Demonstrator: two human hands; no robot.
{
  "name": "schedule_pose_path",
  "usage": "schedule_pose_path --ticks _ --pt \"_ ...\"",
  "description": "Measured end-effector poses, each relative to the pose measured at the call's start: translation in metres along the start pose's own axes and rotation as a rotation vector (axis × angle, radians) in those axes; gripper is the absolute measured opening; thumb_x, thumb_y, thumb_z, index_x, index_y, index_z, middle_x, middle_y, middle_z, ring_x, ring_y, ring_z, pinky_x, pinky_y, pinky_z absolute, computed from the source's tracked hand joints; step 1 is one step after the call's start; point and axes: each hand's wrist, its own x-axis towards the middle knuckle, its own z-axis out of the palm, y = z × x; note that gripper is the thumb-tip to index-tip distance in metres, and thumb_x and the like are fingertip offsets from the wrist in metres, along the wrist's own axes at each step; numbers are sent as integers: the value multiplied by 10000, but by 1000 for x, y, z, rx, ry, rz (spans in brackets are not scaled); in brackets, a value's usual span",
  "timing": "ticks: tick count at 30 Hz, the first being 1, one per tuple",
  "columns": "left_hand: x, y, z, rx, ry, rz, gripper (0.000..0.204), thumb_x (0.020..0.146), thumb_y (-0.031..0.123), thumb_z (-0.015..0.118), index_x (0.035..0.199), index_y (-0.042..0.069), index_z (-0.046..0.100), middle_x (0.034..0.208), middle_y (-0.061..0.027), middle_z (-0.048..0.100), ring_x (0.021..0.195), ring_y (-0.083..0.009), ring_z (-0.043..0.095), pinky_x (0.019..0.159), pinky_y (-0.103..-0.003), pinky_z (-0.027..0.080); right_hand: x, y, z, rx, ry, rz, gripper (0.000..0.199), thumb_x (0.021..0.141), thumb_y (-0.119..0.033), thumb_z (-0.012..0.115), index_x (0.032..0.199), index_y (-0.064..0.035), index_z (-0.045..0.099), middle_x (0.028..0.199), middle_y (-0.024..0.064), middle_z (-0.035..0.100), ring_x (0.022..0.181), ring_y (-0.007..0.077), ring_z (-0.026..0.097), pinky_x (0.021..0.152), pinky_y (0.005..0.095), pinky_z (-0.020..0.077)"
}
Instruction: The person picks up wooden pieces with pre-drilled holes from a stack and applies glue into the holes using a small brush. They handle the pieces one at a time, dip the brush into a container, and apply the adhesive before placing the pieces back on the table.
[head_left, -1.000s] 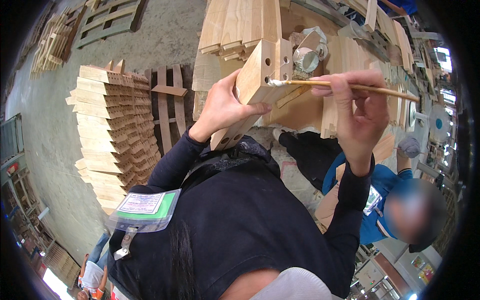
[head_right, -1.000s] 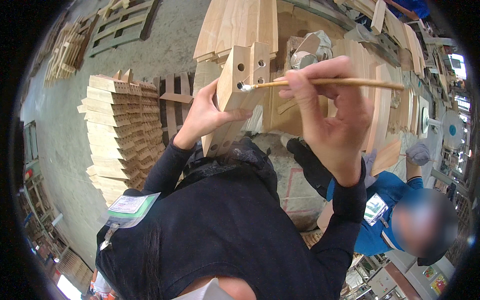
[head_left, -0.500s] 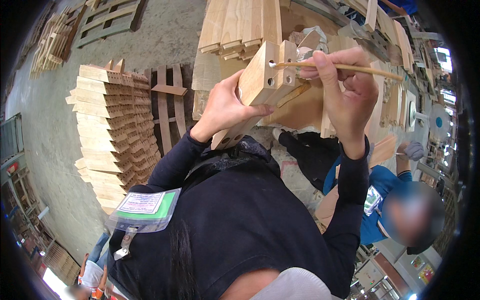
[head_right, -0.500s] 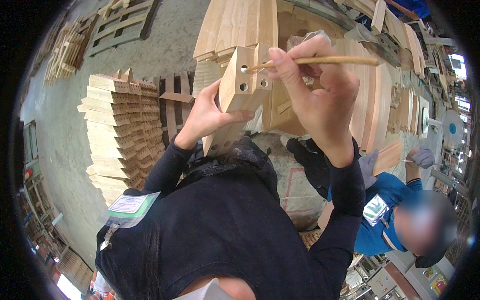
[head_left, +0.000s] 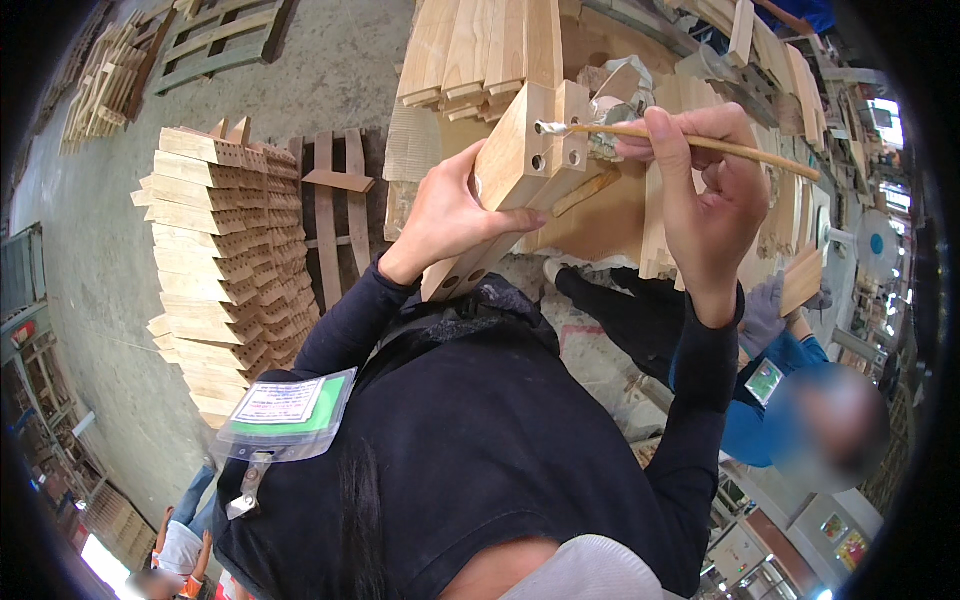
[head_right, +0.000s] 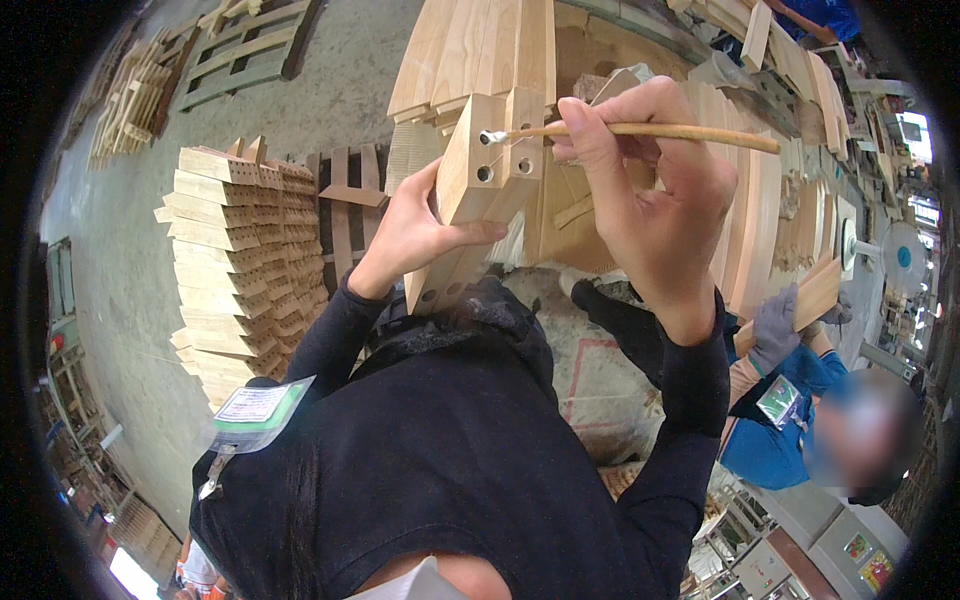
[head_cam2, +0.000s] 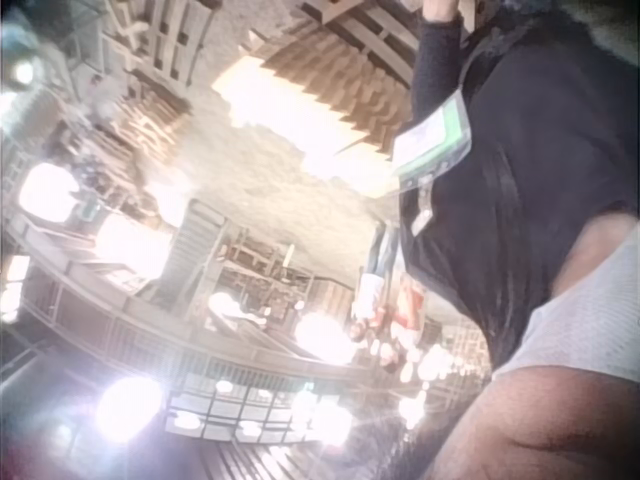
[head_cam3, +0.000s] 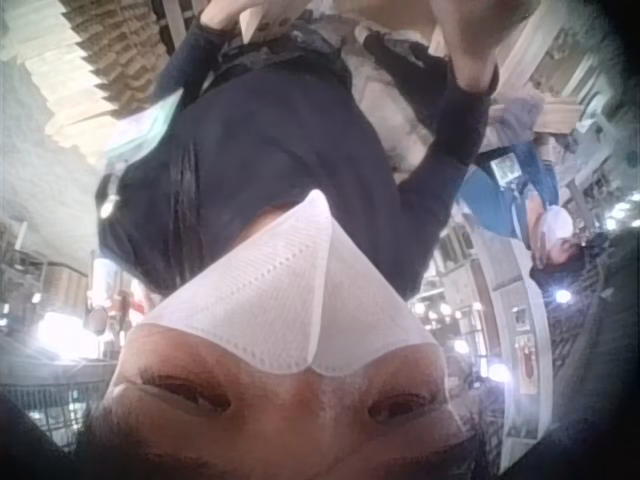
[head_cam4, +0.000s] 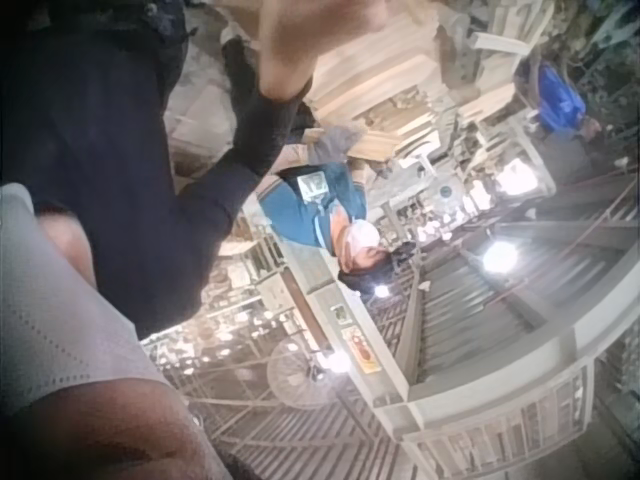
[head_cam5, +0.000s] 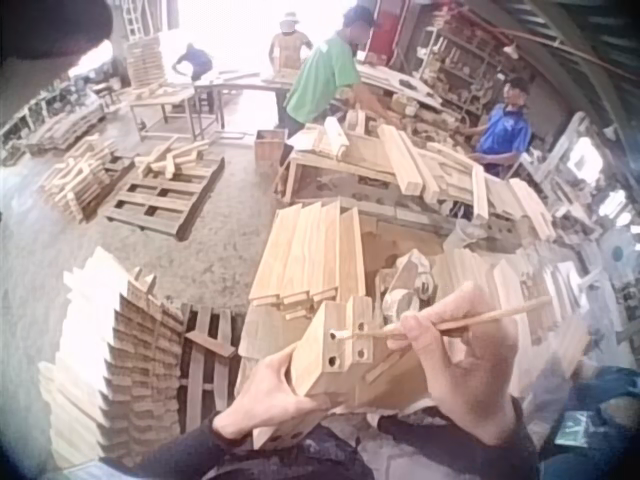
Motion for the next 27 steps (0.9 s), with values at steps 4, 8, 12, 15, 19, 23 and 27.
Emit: schedule_pose_path --ticks 4,8,12,15,19,23,27 --pt "-5 -5 -1 -36 -3 22 796 585 366 875 1234 9 584 1045 -127 703 935 -207 681 860 -324 510 -4 -1 3 111 17 -4 75 921 -21 628 899 22 570 805 71 644 780 169 711 683 229 577" --pt "-10 -4 -5 -22 -16 1 802 588 346 873 1252 7 576 1057 -129 700 943 -207 678 866 -323 508 -11 -7 1 121 49 2 70 935 -32 610 924 24 569 800 85 663 795 187 714 714 239 581" --pt "-15 -9 -8 -29 -2 -3 793 594 337 867 1253 7 575 1074 -132 693 957 -205 672 870 -324 506 -26 -21 -4 137 30 30 80 935 -40 611 941 26 565 877 108 687 820 182 715 731 242 579" --pt "-20 -7 -11 -31 -12 -8 790 594 333 865 1254 10 575 1081 -132 690 964 -204 669 874 -324 503 -37 -23 1 89 -4 28 88 928 -45 623 954 13 563 889 95 691 822 170 715 717 238 574" --pt "-26 -9 -8 -22 -35 4 800 584 340 866 1255 14 577 1082 -129 691 964 -205 669 879 -322 500 -45 -18 15 -78 -69 -58 92 917 -60 645 950 -10 575 815 52 666 791 151 715 674 224 560" --pt "-29 -11 -6 -42 -10 5 804 576 354 866 1248 17 582 1085 -128 691 967 -209 670 882 -323 498 -48 -25 19 -32 -71 -30 92 908 -68 663 910 -14 589 768 40 630 745 143 713 633 219 550" --pt "-32 -9 -6 -25 -18 12 801 577 358 863 1247 20 584 1086 -131 691 975 -216 670 886 -327 497 -47 -25 19 36 9 15 103 902 -68 672 877 -8 592 771 40 628 730 140 710 609 216 544"
